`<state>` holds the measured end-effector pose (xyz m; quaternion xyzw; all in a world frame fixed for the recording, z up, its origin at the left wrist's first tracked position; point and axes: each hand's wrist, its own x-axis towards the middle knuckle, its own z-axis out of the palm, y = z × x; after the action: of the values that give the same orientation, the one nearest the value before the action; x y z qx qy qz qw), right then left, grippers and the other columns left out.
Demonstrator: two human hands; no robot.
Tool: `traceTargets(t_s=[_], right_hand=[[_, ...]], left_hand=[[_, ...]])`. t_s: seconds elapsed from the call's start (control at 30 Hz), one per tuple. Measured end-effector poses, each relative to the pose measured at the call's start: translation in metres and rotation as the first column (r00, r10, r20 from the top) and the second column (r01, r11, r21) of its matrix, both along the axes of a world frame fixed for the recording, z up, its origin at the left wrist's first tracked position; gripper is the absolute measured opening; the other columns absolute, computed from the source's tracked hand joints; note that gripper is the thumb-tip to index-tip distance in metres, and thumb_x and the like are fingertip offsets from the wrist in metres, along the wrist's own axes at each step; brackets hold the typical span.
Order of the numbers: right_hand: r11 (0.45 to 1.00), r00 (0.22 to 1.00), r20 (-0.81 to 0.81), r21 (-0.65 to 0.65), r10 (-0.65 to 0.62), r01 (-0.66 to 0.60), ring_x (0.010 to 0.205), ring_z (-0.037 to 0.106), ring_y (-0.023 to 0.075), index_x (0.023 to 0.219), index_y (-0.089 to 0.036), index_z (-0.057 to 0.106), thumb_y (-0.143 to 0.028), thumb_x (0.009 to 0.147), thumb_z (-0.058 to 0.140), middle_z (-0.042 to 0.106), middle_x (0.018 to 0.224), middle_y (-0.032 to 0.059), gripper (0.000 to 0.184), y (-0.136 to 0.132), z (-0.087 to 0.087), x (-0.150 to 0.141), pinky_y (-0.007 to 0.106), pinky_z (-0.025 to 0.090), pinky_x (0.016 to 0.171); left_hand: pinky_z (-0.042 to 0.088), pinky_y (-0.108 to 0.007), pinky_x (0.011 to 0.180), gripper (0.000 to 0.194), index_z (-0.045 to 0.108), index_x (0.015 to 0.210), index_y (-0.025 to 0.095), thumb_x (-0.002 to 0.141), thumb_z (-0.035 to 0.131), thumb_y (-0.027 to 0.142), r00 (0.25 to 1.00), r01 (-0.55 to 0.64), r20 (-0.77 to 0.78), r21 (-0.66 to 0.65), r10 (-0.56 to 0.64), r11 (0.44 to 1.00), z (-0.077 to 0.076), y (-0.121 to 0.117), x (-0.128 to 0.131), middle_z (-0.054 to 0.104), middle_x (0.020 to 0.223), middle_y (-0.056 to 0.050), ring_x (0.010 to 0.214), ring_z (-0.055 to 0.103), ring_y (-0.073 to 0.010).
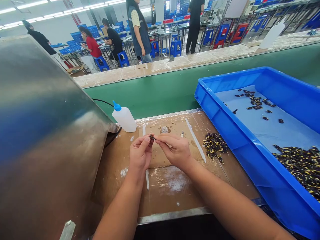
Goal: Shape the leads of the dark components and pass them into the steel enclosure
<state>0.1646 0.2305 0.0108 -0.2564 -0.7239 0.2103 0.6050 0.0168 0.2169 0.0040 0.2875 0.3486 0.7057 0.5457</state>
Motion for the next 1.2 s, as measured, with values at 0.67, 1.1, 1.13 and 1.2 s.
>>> traceTargets(t_s=[0.67, 1.1, 1.13, 1.2], right_hand=[[0.981, 0.978, 0.102, 0.081, -0.182, 0.174, 0.091, 0.074, 0.0160, 0.111, -0.021, 0.072, -0.012, 0.098, 0.062, 0.077, 0.102, 0.0042, 0.019, 0.008, -0.006, 0.003, 0.030, 0.061, 0.084], [0.980, 0.981, 0.126, 0.149, -0.148, 0.129, 0.096, 0.070, 0.0170, 0.100, -0.023, 0.072, -0.011, 0.098, 0.058, 0.074, 0.103, 0.0056, 0.018, 0.006, -0.010, 0.000, 0.032, 0.059, 0.087], [0.981, 0.981, 0.128, 0.148, -0.146, 0.126, 0.096, 0.070, 0.0171, 0.100, -0.023, 0.072, -0.012, 0.099, 0.058, 0.074, 0.103, 0.0056, 0.018, 0.006, -0.011, 0.000, 0.032, 0.059, 0.087], [0.982, 0.982, 0.128, 0.148, -0.136, 0.116, 0.097, 0.070, 0.0175, 0.100, -0.023, 0.072, -0.013, 0.098, 0.059, 0.075, 0.104, 0.0058, 0.017, 0.006, -0.012, -0.001, 0.033, 0.059, 0.088]], left_hand=[[0.059, -0.037, 0.100, 0.016, 0.080, 0.105, 0.024, 0.090, 0.076, 0.027, 0.665, -0.136, -0.648, 0.384, 0.371, 0.913, -0.018, 0.001, -0.002, 0.073, 0.118, -0.010, 0.112, 0.070, -0.0221], [0.061, -0.033, 0.088, 0.015, 0.079, 0.103, 0.021, 0.090, 0.074, 0.025, 0.622, -0.220, -0.651, 0.389, 0.436, 0.895, -0.020, -0.003, 0.005, 0.077, 0.102, -0.007, 0.094, 0.073, -0.0191], [0.061, -0.033, 0.088, 0.014, 0.079, 0.102, 0.021, 0.089, 0.075, 0.026, 0.624, -0.224, -0.648, 0.386, 0.436, 0.895, -0.019, -0.003, 0.005, 0.077, 0.101, -0.007, 0.094, 0.073, -0.0192], [0.061, -0.032, 0.088, 0.014, 0.079, 0.100, 0.020, 0.089, 0.075, 0.027, 0.632, -0.238, -0.644, 0.369, 0.432, 0.898, -0.019, -0.004, 0.005, 0.077, 0.099, -0.007, 0.093, 0.073, -0.0192]])
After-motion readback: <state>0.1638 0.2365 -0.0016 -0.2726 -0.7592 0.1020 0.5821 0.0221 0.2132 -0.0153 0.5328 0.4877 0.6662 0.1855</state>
